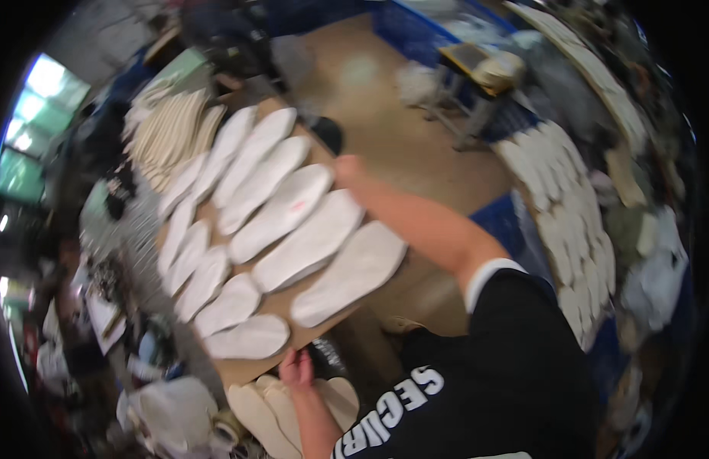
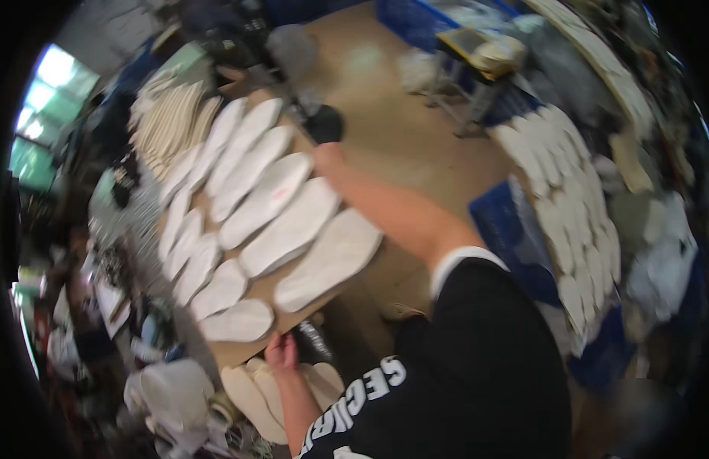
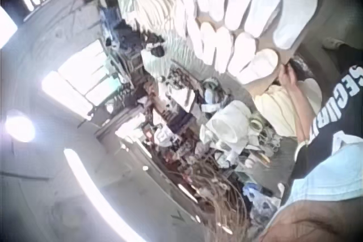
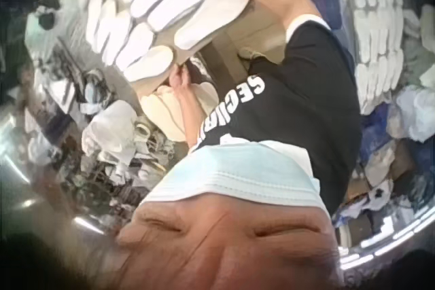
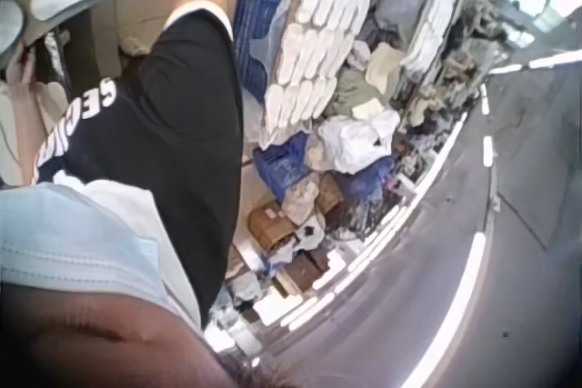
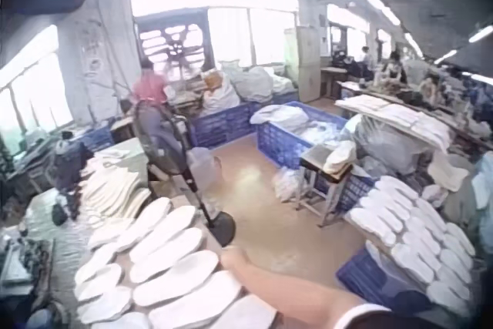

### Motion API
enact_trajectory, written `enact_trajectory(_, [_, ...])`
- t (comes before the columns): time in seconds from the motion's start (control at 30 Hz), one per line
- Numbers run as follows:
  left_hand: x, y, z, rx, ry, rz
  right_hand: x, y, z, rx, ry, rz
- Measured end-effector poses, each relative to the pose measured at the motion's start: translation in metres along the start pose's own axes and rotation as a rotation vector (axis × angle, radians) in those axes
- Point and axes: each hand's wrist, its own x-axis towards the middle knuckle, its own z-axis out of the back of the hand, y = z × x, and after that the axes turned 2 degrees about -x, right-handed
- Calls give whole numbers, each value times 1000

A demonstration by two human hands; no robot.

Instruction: The recorder is hand-assembling shoe insoles by fitting a foam or padded layer into the fabric cover.

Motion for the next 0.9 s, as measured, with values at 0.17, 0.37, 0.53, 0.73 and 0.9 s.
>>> enact_trajectory(0.17, [-6, 6, 14, -4, 97, -105, -70, 30, 24, -47, 36, 137])
enact_trajectory(0.37, [-11, 16, 10, -54, 192, -33, -86, 34, 63, 44, 28, 134])
enact_trajectory(0.53, [-30, 30, 0, 36, 196, 10, -93, 46, 94, 124, 3, 153])
enact_trajectory(0.73, [-34, 32, 4, 63, 323, 106, -99, 16, 139, 239, -64, 126])
enact_trajectory(0.9, [-37, 27, 6, 64, 455, 111, -116, 31, 165, 254, -37, 164])
